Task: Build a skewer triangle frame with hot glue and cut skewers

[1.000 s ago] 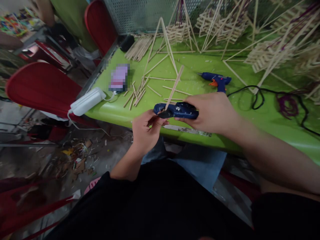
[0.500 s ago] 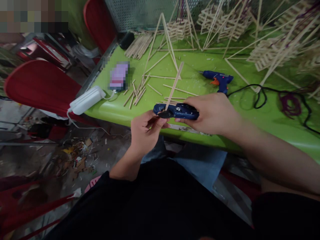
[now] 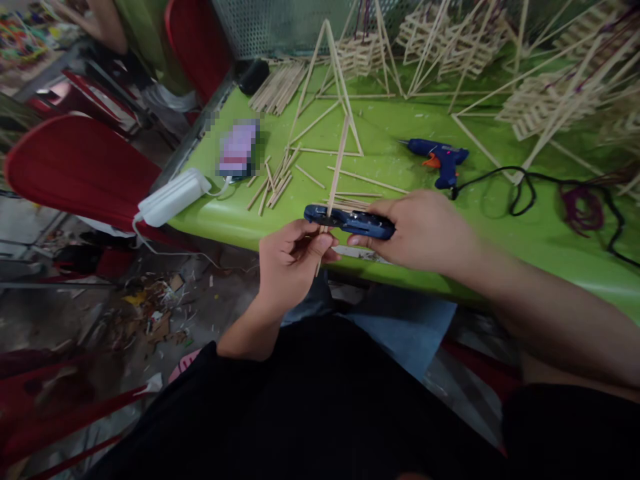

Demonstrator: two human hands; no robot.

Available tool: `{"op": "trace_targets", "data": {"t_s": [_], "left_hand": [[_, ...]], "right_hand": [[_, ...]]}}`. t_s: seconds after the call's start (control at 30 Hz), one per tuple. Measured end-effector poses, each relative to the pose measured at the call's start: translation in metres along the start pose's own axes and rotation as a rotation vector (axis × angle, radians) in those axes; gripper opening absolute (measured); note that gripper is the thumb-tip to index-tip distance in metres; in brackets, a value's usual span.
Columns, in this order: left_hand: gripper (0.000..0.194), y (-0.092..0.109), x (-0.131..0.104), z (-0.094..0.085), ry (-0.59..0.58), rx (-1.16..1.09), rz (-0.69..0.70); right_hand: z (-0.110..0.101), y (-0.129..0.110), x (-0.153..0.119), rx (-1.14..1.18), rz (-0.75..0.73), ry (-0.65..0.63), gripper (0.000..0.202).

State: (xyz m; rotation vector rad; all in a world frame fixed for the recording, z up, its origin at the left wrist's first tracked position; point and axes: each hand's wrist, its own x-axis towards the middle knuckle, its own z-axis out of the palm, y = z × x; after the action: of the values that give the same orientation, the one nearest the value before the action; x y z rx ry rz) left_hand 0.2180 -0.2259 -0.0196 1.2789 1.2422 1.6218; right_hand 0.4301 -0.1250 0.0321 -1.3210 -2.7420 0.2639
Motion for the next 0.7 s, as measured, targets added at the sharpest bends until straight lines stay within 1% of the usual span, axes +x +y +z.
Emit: {"op": "trace_targets", "data": {"t_s": [0.17, 0.27, 0.33, 0.4, 0.5, 0.6, 0.7], "left_hand": [[0.037, -0.004, -0.003, -0.005, 0.015, 0.033, -0.088], [0.037, -0.011, -0.007, -0.009, 0.034, 0.009, -0.101], [0.036, -0.015, -0.01, -0.011, 0.038, 0.011, -0.123], [0.036, -0.02, -0.011, -0.013, 0.039, 0.03, -0.143], [0.038, -0.027, -0.01, -0.014, 0.034, 0.053, -0.142], [0.038, -0.034, -0.008, -0.016, 0.039, 0.096, -0.115], [0.035, -0.041, -0.003, -0.02, 0.055, 0.211, -0.016]], "right_hand": [[-0.001, -0.004, 0.0, 0.11, 0.036, -0.059, 0.061], [-0.001, -0.01, 0.0, 0.132, 0.079, -0.131, 0.057], [0.0, -0.013, 0.001, 0.129, 0.072, -0.157, 0.055], [0.003, -0.014, 0.003, 0.115, 0.072, -0.17, 0.057], [0.009, -0.013, 0.007, 0.072, 0.114, -0.159, 0.067], [0.009, -0.008, 0.01, 0.072, 0.113, -0.104, 0.069], [0.002, 0.002, 0.01, 0.163, 0.115, -0.043, 0.068]]}}
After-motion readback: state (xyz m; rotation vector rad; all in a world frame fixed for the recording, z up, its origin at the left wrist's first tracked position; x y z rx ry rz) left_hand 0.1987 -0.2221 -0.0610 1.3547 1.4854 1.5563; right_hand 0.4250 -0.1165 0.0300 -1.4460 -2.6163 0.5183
